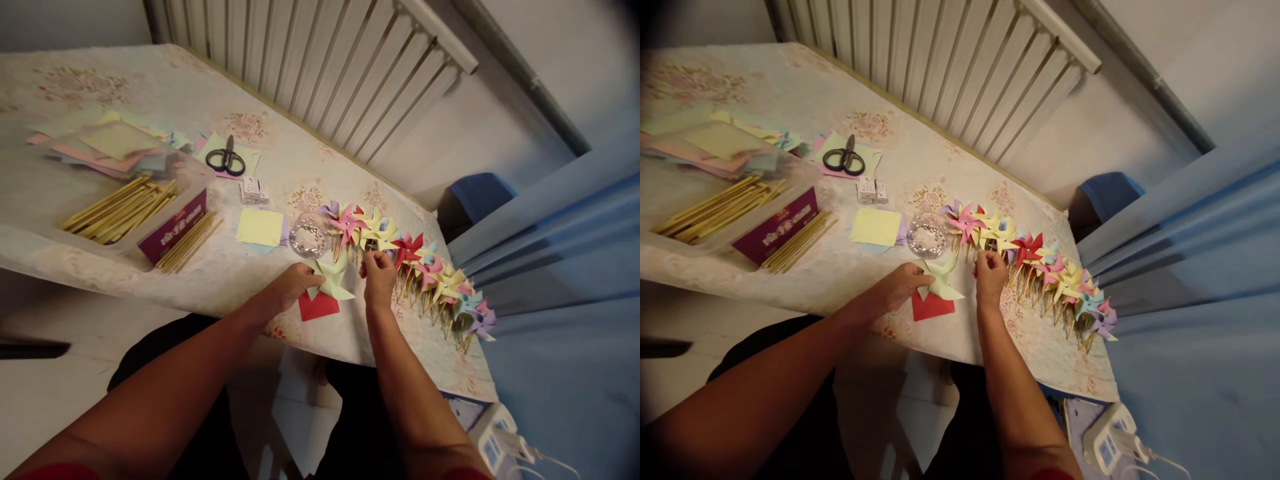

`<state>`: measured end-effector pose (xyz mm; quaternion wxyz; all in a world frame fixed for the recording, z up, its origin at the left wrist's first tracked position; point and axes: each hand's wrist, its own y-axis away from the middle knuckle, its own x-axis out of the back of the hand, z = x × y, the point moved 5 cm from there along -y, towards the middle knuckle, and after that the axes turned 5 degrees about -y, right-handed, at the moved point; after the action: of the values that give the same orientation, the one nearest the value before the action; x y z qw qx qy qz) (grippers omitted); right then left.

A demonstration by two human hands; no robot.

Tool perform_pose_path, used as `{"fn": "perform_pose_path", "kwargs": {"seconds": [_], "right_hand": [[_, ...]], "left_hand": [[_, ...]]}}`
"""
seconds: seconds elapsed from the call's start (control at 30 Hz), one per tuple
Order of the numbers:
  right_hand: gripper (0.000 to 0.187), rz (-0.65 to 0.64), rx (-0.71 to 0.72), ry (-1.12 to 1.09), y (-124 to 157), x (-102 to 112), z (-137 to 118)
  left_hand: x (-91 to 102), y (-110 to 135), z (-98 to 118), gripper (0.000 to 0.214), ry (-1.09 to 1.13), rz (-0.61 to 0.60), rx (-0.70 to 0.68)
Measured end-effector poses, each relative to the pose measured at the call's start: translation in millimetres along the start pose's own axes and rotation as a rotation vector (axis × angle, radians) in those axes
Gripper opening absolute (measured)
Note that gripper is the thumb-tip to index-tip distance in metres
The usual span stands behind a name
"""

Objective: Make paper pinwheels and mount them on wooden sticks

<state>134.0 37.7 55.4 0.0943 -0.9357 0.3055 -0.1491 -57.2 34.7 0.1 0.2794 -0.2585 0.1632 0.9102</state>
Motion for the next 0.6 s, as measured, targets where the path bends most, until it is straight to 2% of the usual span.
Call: {"fn": "perform_pose_path", "kwargs": {"seconds": [0.1, 0.2, 0.27, 0.37, 0.47, 0.6], "right_hand": [[0.013, -0.216, 0.114, 0.088, -26, -30, -31], [0.011, -0.499, 0.250, 0.258, -44, -70, -44], [0.012, -0.656, 0.350, 0.436, -50, -96, -46], [0.019, -0.847, 0.507, 0.848, -47, -129, -44], [0.025, -0.994, 0.563, 1.228, -42, -151, -36], [0.025, -1.050, 0.537, 1.359, -41, -163, -26]], "left_hand": [[1.0, 3, 2, 0.015, -0.003, -0.031, 0.007], [1.9, 8, 8, 0.014, -0.040, -0.056, 0.014], [1.4, 11, 13, 0.015, -0.048, -0.099, 0.003], [0.8, 14, 18, 0.020, -0.024, -0.162, -0.007], [2.2, 14, 20, 0.021, -0.012, -0.169, -0.015], [3.0, 13, 19, 0.026, 0.008, -0.192, -0.024]]}}
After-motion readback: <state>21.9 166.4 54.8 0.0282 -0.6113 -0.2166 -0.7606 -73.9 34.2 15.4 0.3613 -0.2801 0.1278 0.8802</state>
